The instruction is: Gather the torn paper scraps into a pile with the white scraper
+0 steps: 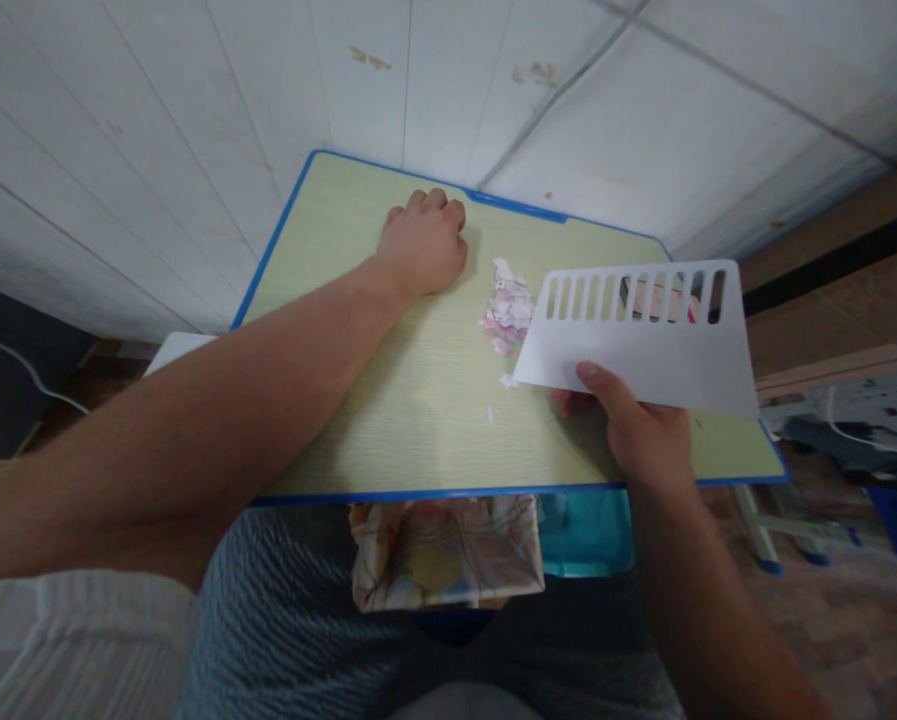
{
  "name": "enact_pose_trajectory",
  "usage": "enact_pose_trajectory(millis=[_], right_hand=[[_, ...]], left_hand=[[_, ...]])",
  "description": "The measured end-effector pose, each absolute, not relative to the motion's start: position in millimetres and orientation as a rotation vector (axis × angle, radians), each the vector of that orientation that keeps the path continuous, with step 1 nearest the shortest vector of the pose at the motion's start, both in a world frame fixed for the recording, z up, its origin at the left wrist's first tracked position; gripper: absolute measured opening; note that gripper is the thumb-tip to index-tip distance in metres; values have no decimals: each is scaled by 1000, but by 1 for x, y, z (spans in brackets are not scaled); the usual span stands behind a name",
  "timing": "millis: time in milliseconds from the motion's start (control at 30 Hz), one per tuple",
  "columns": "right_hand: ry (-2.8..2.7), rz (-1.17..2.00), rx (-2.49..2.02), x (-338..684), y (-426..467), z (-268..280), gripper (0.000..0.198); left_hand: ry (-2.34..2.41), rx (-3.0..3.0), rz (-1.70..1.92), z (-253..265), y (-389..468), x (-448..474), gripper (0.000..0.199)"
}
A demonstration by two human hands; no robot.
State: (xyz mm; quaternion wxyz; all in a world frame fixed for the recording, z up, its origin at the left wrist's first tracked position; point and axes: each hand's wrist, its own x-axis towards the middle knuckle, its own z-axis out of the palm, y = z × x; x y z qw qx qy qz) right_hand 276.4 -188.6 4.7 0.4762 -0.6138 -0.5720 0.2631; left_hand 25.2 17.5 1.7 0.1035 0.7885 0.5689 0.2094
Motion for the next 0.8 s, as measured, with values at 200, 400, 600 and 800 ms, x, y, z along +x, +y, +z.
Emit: enact_pose_trajectory(millis=[200, 400, 600, 800], right_hand=[[-1388, 639, -1515, 275, -190, 3, 38], [-1454, 650, -1446, 277, -196, 4, 44], [-1477, 673, -1512, 280, -218, 1, 38], [-1407, 688, -1544, 289, -232, 1, 33]], left_hand=[[1691, 2349, 633, 3, 17, 26, 63], [1697, 2336, 612, 5, 17, 27, 72], [1660, 2316, 559, 8, 14, 26, 88], [1670, 2301, 498, 12, 12, 26, 95]])
